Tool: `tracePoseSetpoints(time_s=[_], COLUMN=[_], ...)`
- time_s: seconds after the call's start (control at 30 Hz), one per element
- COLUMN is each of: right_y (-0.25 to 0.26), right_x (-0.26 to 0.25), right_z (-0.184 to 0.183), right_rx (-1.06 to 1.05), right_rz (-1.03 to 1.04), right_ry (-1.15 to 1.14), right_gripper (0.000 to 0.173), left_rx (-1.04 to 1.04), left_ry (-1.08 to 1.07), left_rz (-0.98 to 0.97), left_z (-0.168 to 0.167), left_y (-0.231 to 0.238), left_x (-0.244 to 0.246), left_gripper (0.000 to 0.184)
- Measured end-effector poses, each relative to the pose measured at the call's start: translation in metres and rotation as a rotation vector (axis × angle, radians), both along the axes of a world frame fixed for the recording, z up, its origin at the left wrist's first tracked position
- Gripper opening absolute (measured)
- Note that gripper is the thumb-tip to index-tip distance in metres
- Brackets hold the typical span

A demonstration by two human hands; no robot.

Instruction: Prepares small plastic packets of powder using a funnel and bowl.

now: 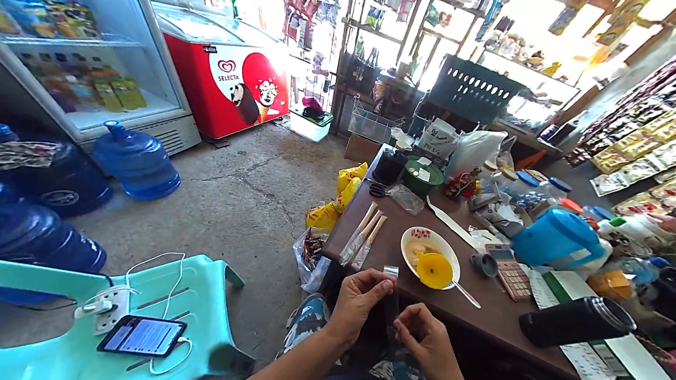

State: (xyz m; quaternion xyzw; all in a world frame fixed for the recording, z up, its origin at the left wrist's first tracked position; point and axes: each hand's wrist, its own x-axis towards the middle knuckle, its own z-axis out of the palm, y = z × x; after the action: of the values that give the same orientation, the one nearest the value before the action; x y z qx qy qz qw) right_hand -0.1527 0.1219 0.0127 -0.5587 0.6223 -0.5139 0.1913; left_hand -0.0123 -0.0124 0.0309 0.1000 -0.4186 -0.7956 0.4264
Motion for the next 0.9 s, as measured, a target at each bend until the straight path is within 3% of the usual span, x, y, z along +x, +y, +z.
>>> tracePoseSetpoints(time_s=[0.57,0.9], right_y=[-0.008,-0.01], right_x=[0.008,0.008], right_z=[-0.02,-0.025], right_rx=[0.077,0.083], right_rz=[0.021,0.016], right_ry=[0.151,0.197], right_gripper=[0.012,0.011], left_rx=[-0.191,-0.151], left_ry=[0.097,0.105], left_rz=[0.222,0.211], left_z=[0.01,0.009], left_y=[-0.029,-0.026], left_x=[0.029,0.031], left_gripper=[0.008,0.009])
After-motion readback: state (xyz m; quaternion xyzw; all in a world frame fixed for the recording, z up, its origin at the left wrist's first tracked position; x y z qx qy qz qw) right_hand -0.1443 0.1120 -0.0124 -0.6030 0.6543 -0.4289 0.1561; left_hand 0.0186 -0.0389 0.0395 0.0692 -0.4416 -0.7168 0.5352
